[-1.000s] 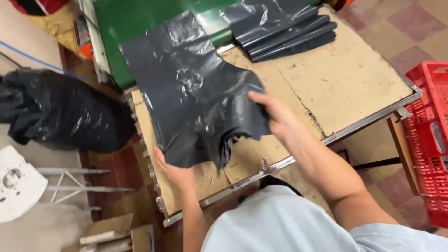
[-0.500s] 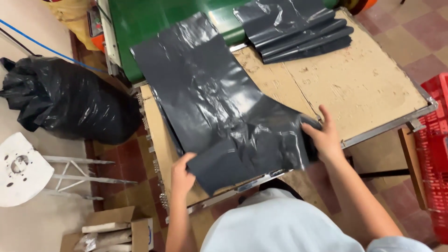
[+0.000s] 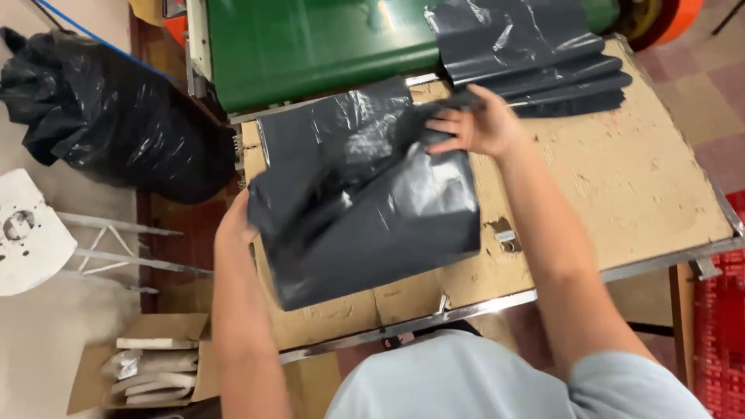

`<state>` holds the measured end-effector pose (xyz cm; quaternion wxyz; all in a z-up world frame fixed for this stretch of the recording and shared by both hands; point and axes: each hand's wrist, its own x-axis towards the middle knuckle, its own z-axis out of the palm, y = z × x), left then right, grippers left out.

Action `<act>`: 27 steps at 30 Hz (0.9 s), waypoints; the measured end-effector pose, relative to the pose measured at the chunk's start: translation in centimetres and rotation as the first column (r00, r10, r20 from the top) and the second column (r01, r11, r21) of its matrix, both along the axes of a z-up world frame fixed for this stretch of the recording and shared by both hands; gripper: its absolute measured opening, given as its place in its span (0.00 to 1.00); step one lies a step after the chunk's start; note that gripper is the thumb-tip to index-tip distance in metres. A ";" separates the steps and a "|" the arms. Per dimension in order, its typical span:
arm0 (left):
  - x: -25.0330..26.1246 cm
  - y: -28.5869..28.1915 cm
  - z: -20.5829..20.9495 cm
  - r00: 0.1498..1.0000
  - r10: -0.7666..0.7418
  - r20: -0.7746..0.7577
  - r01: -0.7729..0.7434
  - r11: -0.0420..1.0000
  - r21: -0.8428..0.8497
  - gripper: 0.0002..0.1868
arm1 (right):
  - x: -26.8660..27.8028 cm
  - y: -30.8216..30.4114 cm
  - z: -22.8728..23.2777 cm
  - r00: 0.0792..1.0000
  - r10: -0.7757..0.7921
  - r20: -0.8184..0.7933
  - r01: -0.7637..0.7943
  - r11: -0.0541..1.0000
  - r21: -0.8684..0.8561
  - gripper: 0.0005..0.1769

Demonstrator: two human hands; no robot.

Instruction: The person retrieves black plastic sheets from a green conveyor belt, folds them by hand on a wooden table, and stacks them into a red plastic crate. The process involves repeatedly picking up sheets, folding them into smaller rectangles, and placing them into the crate.

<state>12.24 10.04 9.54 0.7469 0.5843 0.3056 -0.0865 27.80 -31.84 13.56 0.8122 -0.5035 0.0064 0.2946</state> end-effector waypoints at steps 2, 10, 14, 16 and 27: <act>3.1 -0.6 -2.2 0.961 0.277 -0.022 -0.271 0.919 -0.285 0.42 | 6.2 5.2 -2.1 0.960 0.117 -0.256 -0.087 0.988 0.126 0.43; 5.3 1.2 -11.3 0.974 0.081 -0.211 0.086 0.732 0.676 0.38 | 16.0 7.5 -17.4 0.943 0.183 -0.278 -0.203 0.978 -0.045 0.38; 6.5 0.9 -12.0 0.965 0.083 -0.247 0.160 0.560 0.813 0.38 | 20.1 7.4 -21.8 0.984 0.087 -0.155 -0.133 0.938 -0.320 0.24; 7.0 -0.3 -10.4 0.965 0.089 -0.247 0.187 0.429 0.884 0.38 | 21.4 8.1 -22.7 0.998 0.022 0.056 0.011 0.847 -0.532 0.33; 9.0 -4.4 -11.4 0.924 -0.349 -0.157 0.306 0.428 0.850 0.25 | 28.3 15.5 -26.9 0.595 0.781 0.189 0.425 -0.107 -0.899 0.71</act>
